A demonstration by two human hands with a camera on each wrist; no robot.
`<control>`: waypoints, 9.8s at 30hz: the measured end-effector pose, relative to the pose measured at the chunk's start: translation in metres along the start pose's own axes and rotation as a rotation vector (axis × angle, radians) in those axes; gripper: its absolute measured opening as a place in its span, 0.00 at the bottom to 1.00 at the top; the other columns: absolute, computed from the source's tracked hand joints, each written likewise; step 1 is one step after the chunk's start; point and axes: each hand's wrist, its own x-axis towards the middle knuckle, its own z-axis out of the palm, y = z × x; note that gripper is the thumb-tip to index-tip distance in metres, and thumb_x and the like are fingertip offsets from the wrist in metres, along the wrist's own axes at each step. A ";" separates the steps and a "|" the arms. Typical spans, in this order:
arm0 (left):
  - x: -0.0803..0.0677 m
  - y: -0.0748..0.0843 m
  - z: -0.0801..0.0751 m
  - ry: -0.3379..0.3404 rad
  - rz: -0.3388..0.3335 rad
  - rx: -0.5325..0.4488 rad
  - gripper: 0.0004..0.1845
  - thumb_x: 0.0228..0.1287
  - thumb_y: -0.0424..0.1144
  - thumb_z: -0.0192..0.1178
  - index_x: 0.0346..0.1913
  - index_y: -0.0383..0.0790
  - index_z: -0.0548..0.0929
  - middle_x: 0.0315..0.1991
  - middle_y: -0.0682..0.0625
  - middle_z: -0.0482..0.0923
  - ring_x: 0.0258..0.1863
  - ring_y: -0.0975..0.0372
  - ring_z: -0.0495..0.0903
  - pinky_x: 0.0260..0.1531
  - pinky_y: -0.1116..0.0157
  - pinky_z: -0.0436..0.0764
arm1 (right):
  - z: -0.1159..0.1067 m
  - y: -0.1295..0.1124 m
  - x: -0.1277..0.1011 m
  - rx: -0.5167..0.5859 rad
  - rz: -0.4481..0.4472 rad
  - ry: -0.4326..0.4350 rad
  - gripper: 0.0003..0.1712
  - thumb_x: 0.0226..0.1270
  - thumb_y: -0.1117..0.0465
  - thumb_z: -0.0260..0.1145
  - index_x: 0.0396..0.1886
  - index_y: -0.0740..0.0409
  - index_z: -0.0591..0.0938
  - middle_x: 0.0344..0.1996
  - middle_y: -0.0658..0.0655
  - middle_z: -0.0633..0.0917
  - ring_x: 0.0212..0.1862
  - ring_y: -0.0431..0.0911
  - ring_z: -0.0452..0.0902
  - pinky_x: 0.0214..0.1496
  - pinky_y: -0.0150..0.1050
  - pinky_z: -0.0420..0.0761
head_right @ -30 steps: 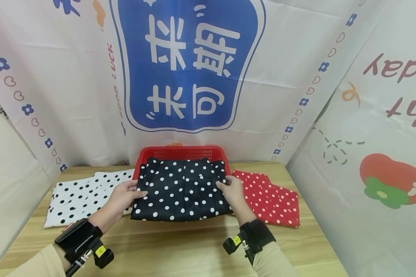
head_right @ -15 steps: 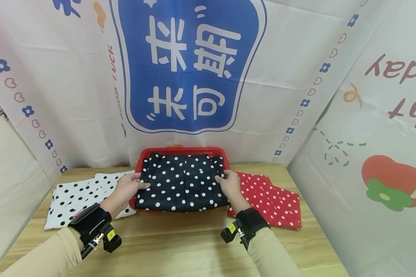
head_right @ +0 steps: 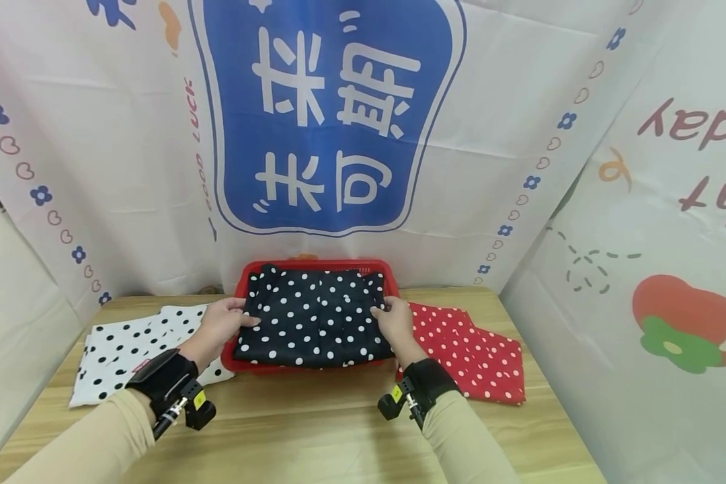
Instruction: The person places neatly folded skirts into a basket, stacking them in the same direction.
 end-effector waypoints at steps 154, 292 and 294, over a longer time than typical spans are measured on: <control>-0.056 -0.038 0.006 -0.038 0.387 0.739 0.38 0.70 0.48 0.57 0.72 0.26 0.58 0.70 0.25 0.52 0.70 0.31 0.41 0.63 0.31 0.48 | -0.017 0.010 -0.058 -0.487 -0.439 -0.210 0.28 0.69 0.57 0.64 0.65 0.63 0.74 0.69 0.69 0.65 0.69 0.63 0.58 0.66 0.62 0.64; -0.027 -0.186 -0.076 0.089 0.186 0.951 0.33 0.73 0.50 0.51 0.65 0.22 0.65 0.64 0.17 0.52 0.63 0.22 0.47 0.54 0.27 0.57 | 0.000 0.116 -0.148 -0.522 -0.550 -0.312 0.26 0.69 0.52 0.63 0.58 0.66 0.79 0.61 0.72 0.74 0.63 0.69 0.65 0.63 0.67 0.62; -0.024 -0.188 -0.077 0.071 0.179 0.960 0.35 0.74 0.52 0.49 0.67 0.22 0.63 0.65 0.17 0.49 0.63 0.22 0.45 0.55 0.27 0.56 | -0.002 0.116 -0.148 -0.530 -0.537 -0.319 0.26 0.69 0.52 0.62 0.58 0.66 0.79 0.61 0.72 0.73 0.63 0.69 0.65 0.63 0.67 0.62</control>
